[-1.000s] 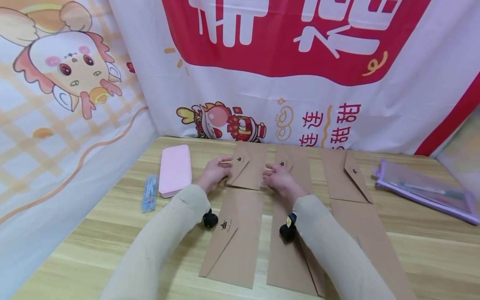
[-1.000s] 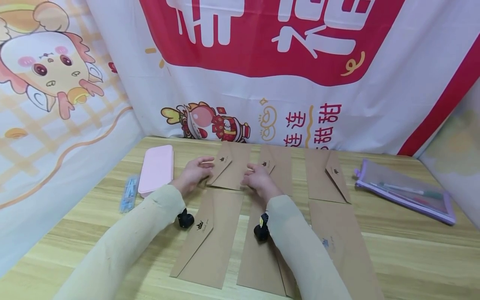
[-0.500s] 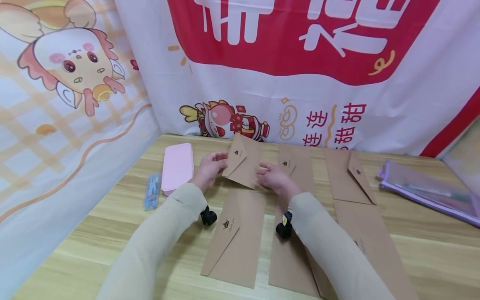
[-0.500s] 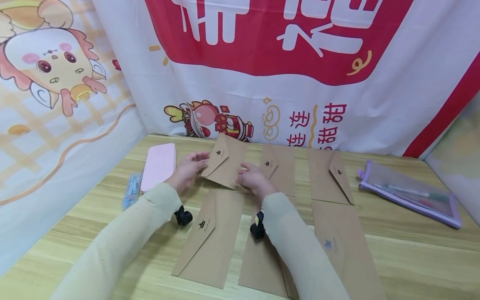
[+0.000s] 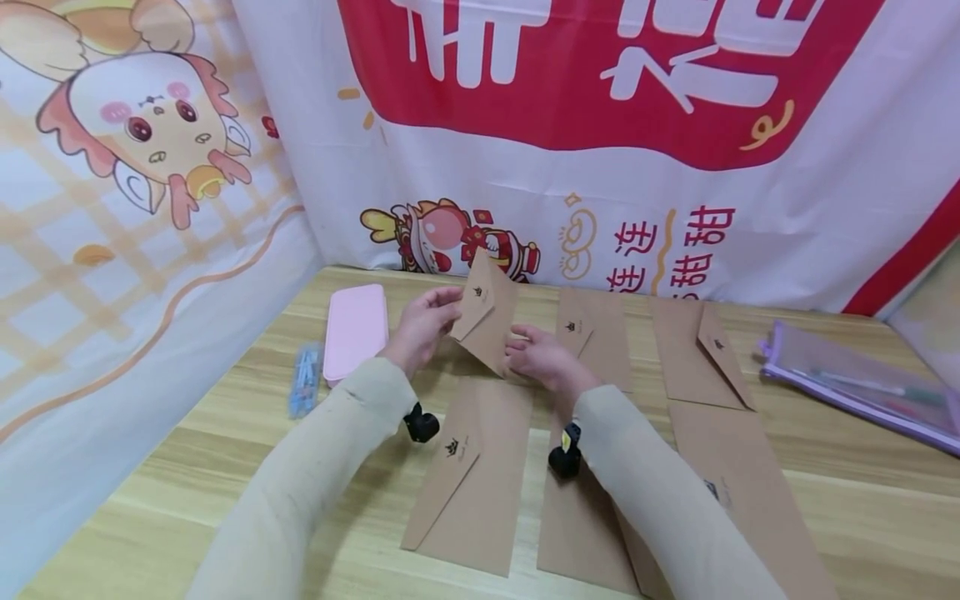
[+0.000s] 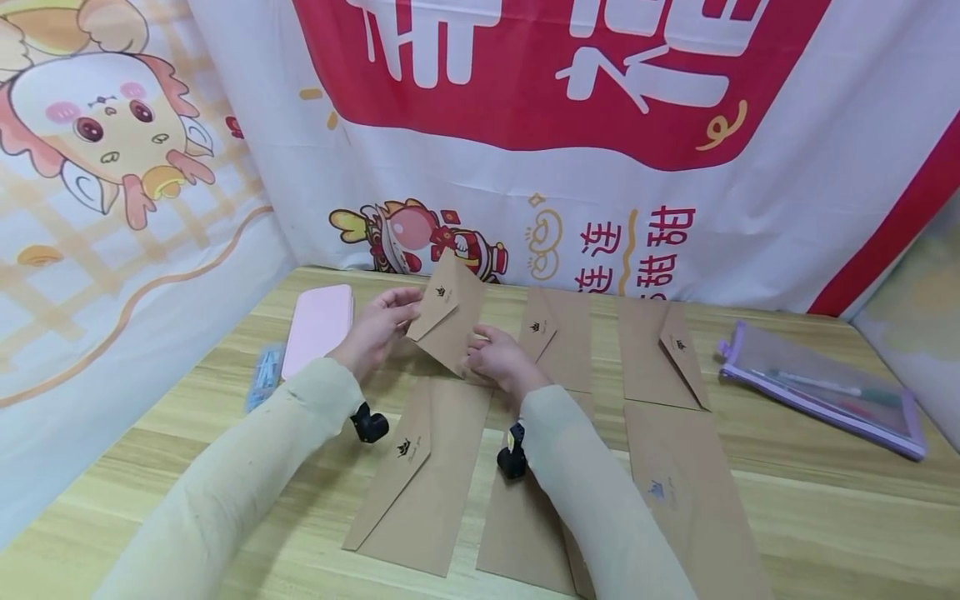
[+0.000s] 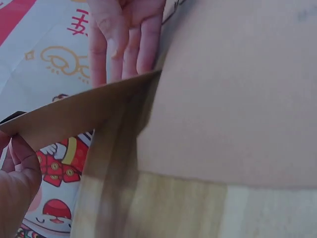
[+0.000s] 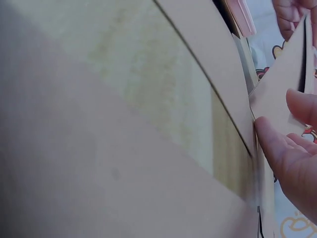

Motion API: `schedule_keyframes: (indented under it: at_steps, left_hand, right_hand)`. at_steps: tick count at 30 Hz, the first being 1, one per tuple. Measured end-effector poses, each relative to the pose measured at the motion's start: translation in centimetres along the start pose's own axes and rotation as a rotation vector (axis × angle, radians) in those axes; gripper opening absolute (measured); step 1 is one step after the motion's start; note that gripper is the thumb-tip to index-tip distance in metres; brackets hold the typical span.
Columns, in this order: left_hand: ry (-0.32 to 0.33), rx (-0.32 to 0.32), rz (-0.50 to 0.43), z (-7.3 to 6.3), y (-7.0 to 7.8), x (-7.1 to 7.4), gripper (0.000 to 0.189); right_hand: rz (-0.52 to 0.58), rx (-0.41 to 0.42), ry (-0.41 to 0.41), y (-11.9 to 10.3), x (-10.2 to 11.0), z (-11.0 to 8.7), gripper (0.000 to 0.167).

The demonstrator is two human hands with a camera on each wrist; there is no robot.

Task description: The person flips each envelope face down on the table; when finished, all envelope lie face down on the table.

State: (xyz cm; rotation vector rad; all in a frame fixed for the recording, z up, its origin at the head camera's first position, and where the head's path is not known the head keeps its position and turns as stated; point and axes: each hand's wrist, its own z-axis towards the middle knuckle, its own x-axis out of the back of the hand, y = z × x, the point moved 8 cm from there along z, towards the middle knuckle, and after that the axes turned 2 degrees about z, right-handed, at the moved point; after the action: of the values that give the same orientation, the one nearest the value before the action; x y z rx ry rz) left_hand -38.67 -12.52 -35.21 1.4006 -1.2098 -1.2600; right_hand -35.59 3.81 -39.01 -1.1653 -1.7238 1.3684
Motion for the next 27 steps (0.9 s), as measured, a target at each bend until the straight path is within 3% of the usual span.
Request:
schedule_keyframes:
  at_steps: [9,17,21,27]
  left_hand:
    - [-0.063,-0.063,0.034,-0.6,1.7,-3.4,0.038]
    - [-0.108,-0.054,0.101,-1.3,2.0,-5.7,0.036]
    - [-0.106,-0.051,0.101,-1.5,1.9,-6.0,0.035]
    - [-0.098,-0.065,0.114,-1.3,1.9,-6.4,0.034]
  right_hand:
    - [0.061,-0.013,-0.010,0.4,0.1,0.2,0.073]
    - [0.059,0.012,0.015,0.1,0.3,-0.5,0.068]
    - [0.099,0.037,0.102,-0.6,0.7,-1.1,0.062]
    - [0.194,0.177,0.274,-3.1,1.7,-2.2,0.057]
